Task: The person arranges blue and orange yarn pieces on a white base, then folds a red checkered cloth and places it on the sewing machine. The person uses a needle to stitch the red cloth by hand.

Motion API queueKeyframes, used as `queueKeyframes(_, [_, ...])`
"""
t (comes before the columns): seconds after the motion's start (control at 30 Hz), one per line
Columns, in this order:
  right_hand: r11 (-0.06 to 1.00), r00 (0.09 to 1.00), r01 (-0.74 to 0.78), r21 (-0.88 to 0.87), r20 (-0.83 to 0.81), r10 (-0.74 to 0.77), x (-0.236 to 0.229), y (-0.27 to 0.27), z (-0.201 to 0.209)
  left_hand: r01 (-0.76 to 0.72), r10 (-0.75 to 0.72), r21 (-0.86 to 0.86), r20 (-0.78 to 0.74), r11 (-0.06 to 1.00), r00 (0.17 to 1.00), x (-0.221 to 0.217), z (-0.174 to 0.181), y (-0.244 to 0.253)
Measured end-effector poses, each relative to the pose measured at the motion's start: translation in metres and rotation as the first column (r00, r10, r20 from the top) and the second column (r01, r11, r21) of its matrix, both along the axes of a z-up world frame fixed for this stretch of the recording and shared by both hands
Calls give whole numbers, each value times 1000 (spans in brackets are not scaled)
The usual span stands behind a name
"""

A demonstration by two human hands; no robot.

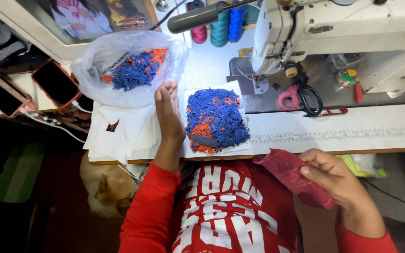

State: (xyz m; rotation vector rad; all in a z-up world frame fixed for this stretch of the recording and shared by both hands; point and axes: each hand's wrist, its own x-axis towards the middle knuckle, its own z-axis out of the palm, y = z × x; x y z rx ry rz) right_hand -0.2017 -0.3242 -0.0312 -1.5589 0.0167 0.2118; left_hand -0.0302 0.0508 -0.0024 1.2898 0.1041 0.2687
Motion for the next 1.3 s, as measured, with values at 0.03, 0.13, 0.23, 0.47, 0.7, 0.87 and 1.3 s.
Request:
queueKeyframes(0.03, [999,1000,-30,17,3,30,0,1,0,15,-18,36,88,999,996,-5,3,-2])
queueKeyframes(0.13, [994,997,-53,99,61,47,6,16,-6,467,-489,159,152,870,859,-31,-14,-22])
queueKeyframes(0.23, [987,996,-79,143,41,74,6,29,1,726,-767,287,52,625,639,-79,11,-57])
queueKeyframes(0.47, [993,995,-82,81,57,78,6,36,11,708,-762,339,41,619,646,-95,-5,-81])
queueKeyframes(0.7, [983,983,-133,-125,107,147,14,32,-8,568,-692,551,26,612,721,-115,32,-34])
queueKeyframes(0.87, [988,986,-115,-99,112,126,26,55,-7,522,-658,617,-10,589,753,-115,34,1])
queueKeyframes(1.3, [660,754,323,-678,606,254,236,133,-11,301,-337,817,-140,492,931,66,5,47])
